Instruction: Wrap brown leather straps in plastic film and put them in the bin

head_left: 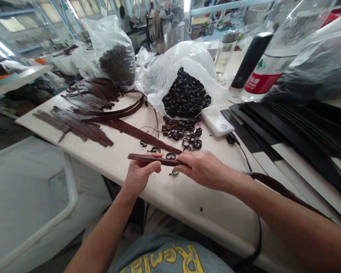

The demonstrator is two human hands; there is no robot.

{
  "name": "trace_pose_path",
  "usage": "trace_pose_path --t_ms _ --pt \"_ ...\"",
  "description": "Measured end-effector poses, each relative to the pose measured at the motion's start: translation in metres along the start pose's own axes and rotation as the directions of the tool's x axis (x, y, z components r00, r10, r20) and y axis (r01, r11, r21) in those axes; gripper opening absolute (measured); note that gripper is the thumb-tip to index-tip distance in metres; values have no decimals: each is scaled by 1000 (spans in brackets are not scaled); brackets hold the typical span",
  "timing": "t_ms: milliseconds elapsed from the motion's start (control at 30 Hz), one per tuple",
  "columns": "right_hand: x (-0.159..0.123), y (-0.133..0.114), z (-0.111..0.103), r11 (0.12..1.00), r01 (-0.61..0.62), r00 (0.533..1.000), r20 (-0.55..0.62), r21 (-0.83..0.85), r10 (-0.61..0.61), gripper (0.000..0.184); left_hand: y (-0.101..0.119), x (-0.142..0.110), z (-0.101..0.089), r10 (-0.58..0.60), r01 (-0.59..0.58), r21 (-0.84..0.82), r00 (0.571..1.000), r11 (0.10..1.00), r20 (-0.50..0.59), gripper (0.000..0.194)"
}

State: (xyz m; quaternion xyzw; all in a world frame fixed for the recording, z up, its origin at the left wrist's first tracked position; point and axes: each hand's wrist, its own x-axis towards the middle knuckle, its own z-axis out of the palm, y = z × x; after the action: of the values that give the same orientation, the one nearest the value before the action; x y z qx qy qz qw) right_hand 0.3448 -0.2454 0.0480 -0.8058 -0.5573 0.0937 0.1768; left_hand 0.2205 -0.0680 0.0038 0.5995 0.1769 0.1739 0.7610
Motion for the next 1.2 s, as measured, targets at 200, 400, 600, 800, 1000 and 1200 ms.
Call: trace_pose_path --t_ms 200,400,600,800,1000,1200 --pt "-1 -5 13 992 88 994 -66 95 -82 19 -14 -7 22 -62 59 27 993 998 97 26" --pt "1 7 -10 967 -18 999 47 255 7 26 0 5 9 -24 24 6 999 1000 47 23" --pt "2 22 -18 822 -212 966 240 529 95 29 20 17 -25 67 -122 -258 974 958 -214 32" --pt "-1 -3 -3 802 -177 961 276 571 15 32 1 -8 15 -2 16 -169 997 985 79 46" --pt "-5 -13 -4 833 -108 961 273 543 -53 35 -8 -29 40 -78 129 -169 957 977 279 46" --pt "-5 22 -5 945 -55 996 86 324 29 34 34 -15 -20 92 -193 -337 951 921 -294 44"
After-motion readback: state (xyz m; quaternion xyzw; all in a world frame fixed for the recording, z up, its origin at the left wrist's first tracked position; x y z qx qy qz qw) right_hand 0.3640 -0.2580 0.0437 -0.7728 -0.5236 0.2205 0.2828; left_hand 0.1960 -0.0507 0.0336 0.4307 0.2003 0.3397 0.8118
